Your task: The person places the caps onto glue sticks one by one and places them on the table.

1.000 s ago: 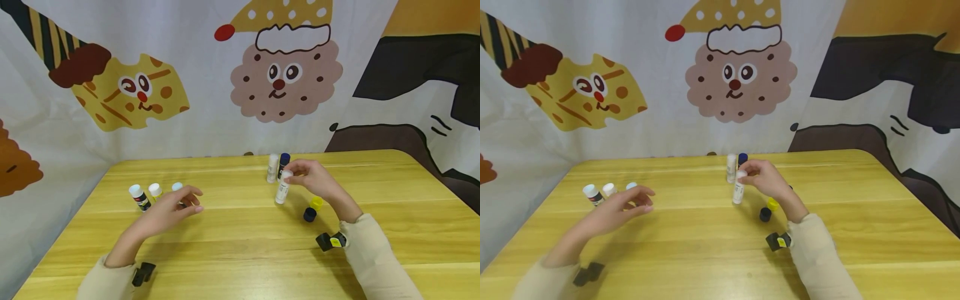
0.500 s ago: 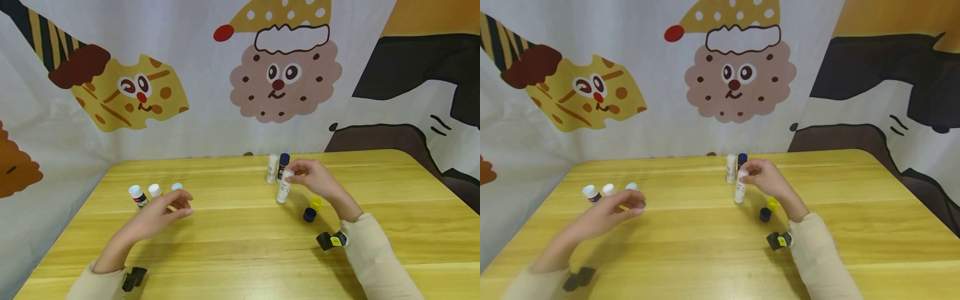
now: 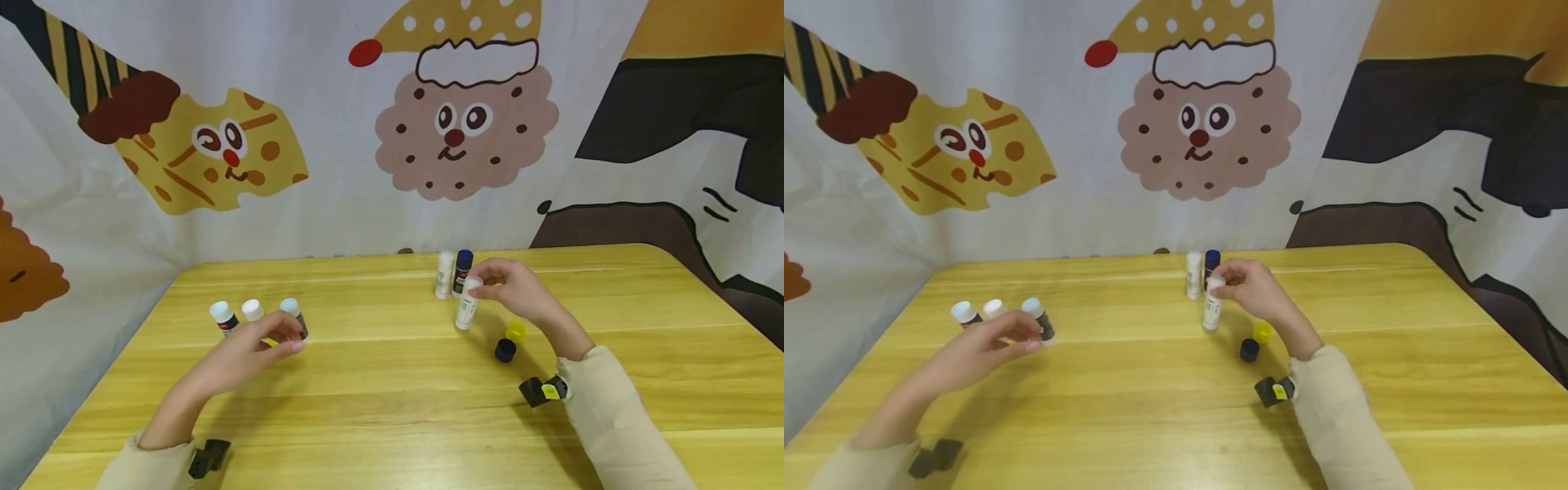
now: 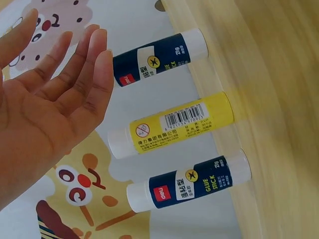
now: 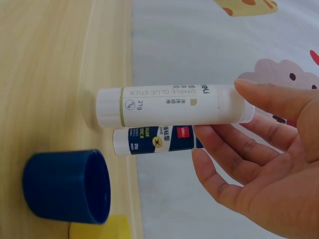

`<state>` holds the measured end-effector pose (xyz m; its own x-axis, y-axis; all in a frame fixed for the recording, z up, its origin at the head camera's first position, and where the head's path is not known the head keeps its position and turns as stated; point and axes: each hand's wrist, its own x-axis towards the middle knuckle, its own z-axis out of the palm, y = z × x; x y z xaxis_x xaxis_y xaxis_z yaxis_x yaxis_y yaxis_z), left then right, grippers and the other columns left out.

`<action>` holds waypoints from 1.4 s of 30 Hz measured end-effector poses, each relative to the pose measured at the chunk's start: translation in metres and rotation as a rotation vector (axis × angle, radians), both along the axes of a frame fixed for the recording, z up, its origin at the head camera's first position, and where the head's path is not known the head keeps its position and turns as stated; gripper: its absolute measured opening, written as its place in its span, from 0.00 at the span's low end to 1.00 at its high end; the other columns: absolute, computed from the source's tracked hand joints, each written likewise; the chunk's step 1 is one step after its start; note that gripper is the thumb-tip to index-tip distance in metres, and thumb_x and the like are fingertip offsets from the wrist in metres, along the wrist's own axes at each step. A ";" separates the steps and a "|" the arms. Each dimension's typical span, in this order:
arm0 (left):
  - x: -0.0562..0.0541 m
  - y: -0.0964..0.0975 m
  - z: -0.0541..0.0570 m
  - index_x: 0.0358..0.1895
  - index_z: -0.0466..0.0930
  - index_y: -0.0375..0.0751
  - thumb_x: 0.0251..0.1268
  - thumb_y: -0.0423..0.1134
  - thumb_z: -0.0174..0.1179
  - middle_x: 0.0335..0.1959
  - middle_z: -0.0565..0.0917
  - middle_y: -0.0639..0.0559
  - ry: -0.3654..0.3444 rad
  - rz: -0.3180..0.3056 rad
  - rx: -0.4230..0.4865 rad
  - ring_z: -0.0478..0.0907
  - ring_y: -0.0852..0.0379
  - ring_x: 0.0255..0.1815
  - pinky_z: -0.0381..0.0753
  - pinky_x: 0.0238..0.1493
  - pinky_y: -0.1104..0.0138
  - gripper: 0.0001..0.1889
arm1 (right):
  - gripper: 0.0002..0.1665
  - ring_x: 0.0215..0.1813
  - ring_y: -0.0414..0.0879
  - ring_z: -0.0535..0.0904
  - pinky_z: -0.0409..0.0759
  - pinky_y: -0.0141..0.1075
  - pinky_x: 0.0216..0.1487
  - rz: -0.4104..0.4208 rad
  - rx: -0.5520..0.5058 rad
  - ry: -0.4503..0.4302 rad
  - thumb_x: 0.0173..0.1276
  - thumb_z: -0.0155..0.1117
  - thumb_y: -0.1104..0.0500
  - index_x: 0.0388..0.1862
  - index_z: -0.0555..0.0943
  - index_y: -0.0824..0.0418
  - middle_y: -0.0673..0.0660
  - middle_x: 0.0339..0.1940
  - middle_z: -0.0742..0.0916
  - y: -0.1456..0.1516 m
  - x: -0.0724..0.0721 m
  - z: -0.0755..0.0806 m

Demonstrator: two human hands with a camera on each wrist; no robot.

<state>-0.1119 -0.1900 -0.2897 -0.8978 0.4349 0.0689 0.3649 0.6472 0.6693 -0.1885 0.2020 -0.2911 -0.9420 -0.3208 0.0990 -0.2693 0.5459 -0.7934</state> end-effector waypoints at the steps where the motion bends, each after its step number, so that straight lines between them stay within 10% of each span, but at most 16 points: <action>1: 0.000 -0.001 0.000 0.44 0.75 0.41 0.65 0.45 0.55 0.36 0.78 0.58 0.006 0.001 0.002 0.75 0.58 0.40 0.75 0.36 0.66 0.12 | 0.13 0.40 0.51 0.75 0.73 0.41 0.42 0.000 0.006 0.005 0.61 0.63 0.65 0.44 0.78 0.69 0.59 0.39 0.81 0.001 0.000 0.000; 42: 0.000 -0.022 -0.006 0.45 0.73 0.41 0.66 0.44 0.54 0.36 0.78 0.56 -0.050 0.013 0.011 0.75 0.59 0.40 0.75 0.36 0.65 0.11 | 0.17 0.42 0.54 0.75 0.75 0.45 0.46 -0.105 0.125 -0.047 0.63 0.61 0.64 0.49 0.75 0.71 0.65 0.43 0.80 0.017 -0.031 0.007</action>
